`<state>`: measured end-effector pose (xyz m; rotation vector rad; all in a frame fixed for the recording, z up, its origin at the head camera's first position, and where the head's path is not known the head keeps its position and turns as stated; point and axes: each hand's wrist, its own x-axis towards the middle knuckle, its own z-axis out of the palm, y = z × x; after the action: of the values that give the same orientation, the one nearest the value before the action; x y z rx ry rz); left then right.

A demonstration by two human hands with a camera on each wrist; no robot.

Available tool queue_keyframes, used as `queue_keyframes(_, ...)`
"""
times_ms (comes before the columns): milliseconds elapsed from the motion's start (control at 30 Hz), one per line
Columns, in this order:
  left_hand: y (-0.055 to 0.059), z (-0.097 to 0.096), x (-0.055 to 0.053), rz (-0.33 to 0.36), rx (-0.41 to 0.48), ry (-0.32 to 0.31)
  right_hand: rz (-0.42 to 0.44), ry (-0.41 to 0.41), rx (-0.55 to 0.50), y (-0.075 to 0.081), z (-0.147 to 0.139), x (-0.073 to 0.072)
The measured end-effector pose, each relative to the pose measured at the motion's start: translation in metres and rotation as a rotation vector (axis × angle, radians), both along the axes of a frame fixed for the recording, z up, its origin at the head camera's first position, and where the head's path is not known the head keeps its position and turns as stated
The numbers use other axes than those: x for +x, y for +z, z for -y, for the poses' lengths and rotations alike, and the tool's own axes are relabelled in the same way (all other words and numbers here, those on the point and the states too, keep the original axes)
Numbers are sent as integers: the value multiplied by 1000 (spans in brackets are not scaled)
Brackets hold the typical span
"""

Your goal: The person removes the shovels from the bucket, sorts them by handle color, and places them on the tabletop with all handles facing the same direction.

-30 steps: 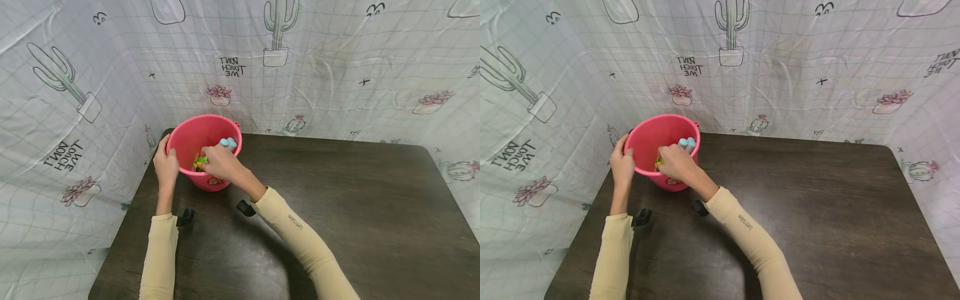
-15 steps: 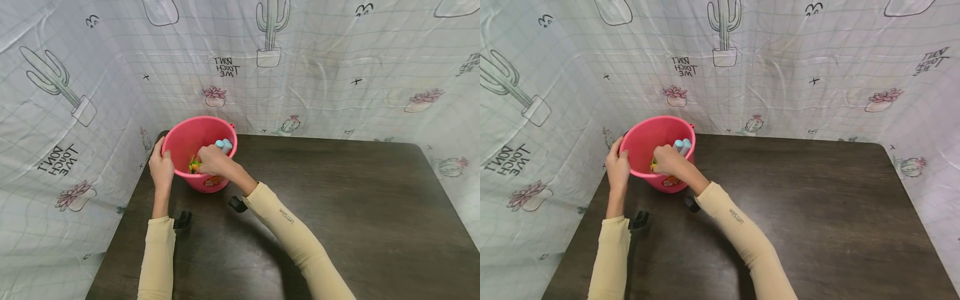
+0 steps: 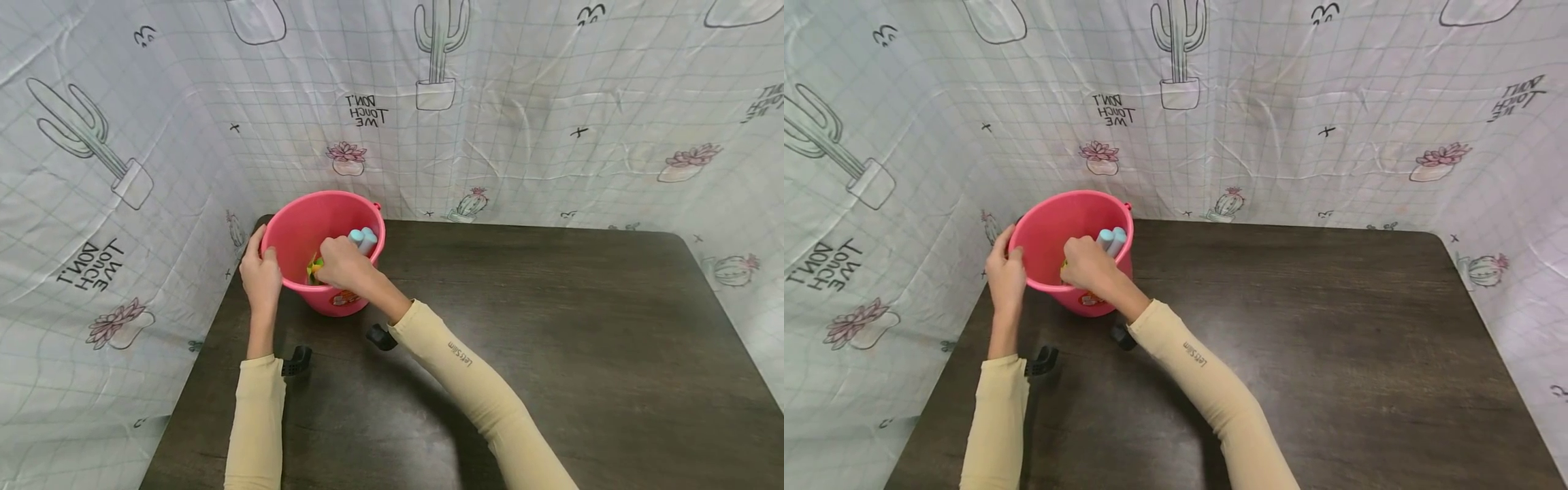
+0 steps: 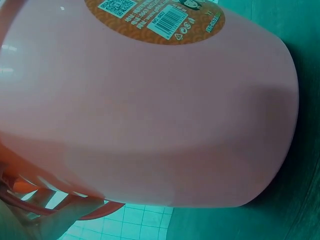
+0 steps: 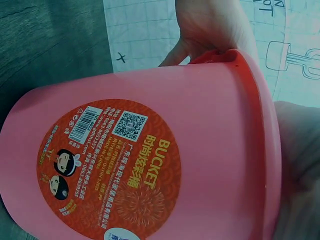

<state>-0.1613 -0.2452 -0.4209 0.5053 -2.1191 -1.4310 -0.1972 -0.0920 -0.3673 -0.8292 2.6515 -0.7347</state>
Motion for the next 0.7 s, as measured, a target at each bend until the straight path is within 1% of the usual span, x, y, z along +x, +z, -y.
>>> queue_keyframes(200, 1, 1, 0, -7, 4, 1, -29, -46, -48, 2, 1, -1)
queue_keyframes(400, 3, 0, -2, -1, 12, -1, -24, -110, -167, 3, -2, -3)
queue_keyframes(567, 3, 0, -1, -3, 3, -8, -39, -120, -226, 1, -3, -5)
queue_keyframes(700, 4, 0, 0, -4, -4, -14, -34, -137, -263, 1, -4, -4)
